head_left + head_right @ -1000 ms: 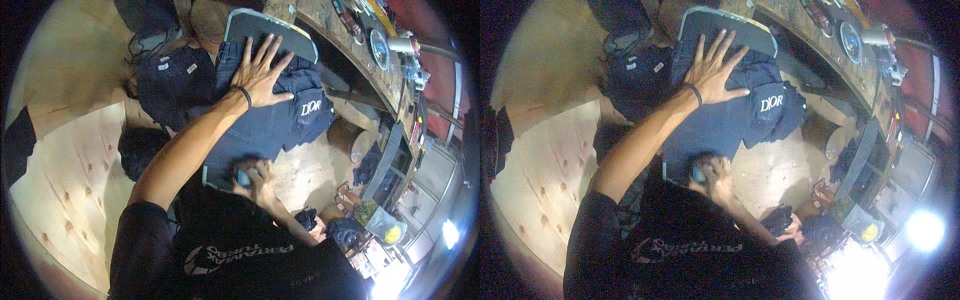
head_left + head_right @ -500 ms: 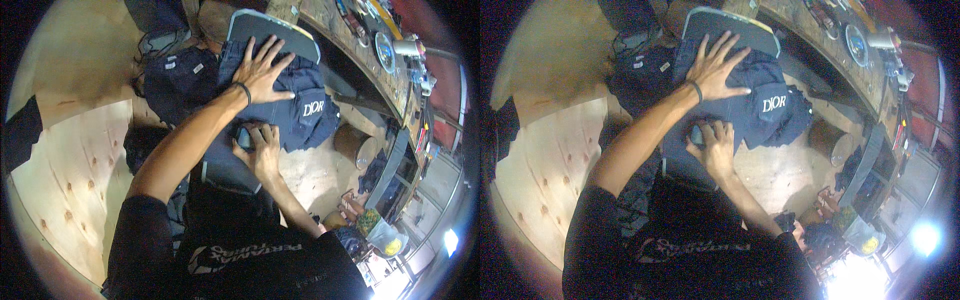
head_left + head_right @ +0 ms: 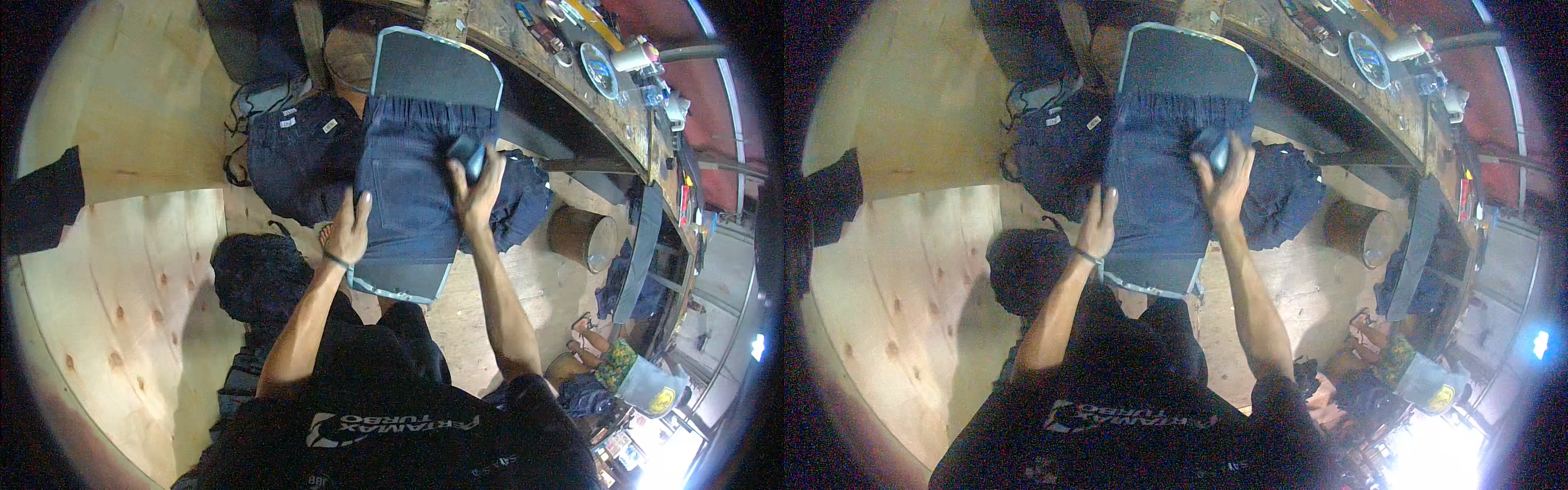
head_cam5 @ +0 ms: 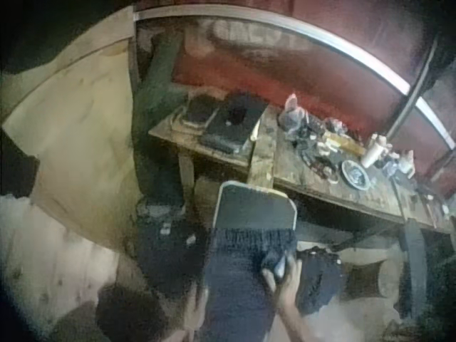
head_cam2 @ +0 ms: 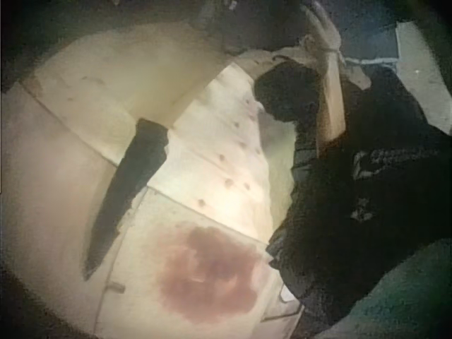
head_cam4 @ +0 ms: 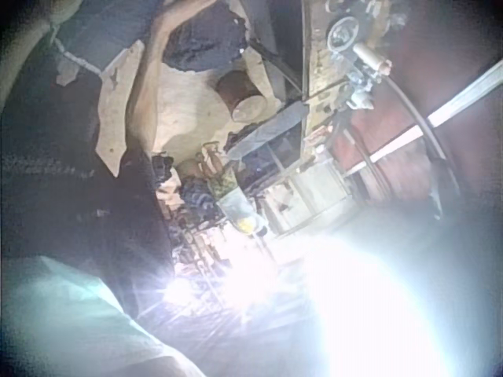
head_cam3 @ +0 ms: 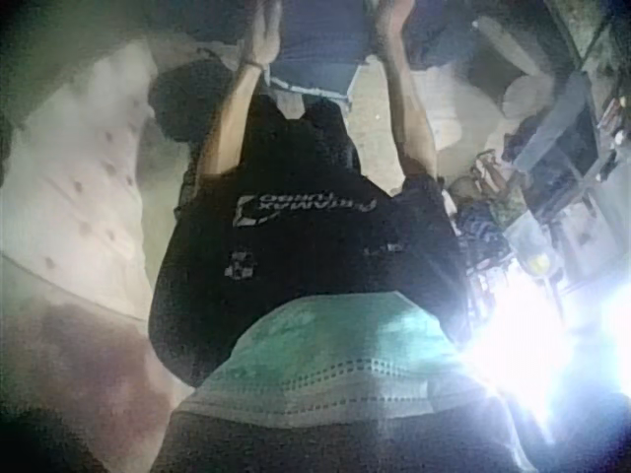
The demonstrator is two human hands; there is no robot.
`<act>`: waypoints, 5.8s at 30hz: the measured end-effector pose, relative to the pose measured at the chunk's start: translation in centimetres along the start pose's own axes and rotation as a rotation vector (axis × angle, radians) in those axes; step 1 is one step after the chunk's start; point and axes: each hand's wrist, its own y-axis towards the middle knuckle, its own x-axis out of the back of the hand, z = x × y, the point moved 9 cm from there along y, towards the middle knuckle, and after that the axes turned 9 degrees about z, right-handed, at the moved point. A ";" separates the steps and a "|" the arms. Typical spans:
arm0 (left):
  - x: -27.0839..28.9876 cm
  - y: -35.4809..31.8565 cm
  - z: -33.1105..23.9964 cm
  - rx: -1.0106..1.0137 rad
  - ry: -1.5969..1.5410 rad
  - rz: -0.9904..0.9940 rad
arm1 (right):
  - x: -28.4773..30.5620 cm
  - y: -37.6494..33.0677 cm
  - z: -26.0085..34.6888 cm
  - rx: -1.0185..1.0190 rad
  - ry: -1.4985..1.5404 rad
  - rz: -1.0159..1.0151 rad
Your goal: The person repeatedly rubs a dark pair of shorts with a small blue sponge on a small board. The person turns the shorts over and continues rubbing different areas, including the waistband and legs, without visible dirt removal.
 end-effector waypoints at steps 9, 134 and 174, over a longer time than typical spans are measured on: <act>14.7 -8.7 -3.5 0.245 0.435 -0.094 | -3.2 -15.3 16.0 0.087 -0.074 0.270; 1.4 13.3 -20.6 -0.193 0.039 0.824 | 7.4 5.6 0.0 -0.322 0.265 -0.106; 1.7 19.1 -25.0 -0.487 0.975 -0.079 | -4.4 1.0 9.9 0.195 0.063 0.430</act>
